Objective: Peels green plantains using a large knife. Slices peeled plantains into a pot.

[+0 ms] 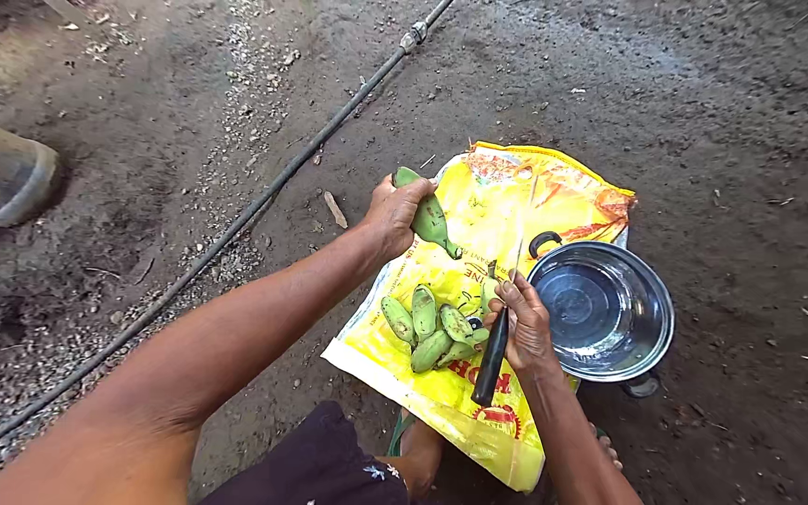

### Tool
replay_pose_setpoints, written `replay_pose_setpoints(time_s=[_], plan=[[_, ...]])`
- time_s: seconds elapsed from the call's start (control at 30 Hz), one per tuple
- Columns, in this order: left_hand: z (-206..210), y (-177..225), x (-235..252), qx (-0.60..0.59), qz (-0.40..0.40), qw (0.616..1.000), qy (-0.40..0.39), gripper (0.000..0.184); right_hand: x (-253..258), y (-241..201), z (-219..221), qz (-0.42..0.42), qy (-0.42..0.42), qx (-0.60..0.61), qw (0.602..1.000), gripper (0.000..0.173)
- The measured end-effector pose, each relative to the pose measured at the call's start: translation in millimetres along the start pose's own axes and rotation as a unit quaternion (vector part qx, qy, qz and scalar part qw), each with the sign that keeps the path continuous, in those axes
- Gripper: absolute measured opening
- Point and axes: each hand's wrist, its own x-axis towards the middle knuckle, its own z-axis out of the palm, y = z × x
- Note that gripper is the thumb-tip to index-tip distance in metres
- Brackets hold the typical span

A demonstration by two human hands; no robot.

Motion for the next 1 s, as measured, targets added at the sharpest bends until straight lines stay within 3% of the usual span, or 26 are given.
replay_pose_setpoints(time_s=[0.07, 0.2, 0.33, 0.47, 0.73, 1.0], plan=[[6, -1, 0, -0.005, 0.005, 1.000, 0.001, 0.033, -9, -4, 8, -0.016, -0.074, 0.044, 0.996, 0.041], [20, -1, -6, -0.038, 0.013, 0.999, -0.017, 0.030, -25, -4, 23, -0.055, -0.155, -0.005, 0.986, 0.045], [32, -1, -18, -0.070, 0.025, 0.997, -0.025, 0.029, -33, -1, 40, -0.041, -0.127, -0.026, 0.991, 0.041], [41, -2, -33, -0.097, 0.016, 0.994, -0.052, 0.028, -31, 0, 46, -0.057, -0.129, -0.024, 0.990, 0.060], [35, -4, -49, -0.093, -0.053, 0.987, -0.121, 0.031, -24, -7, 37, -0.128, -0.185, -0.013, 0.974, 0.064], [31, -6, -52, -0.094, -0.057, 0.989, -0.102, 0.029, -27, -1, 39, -0.183, -0.159, -0.128, 0.962, 0.073]])
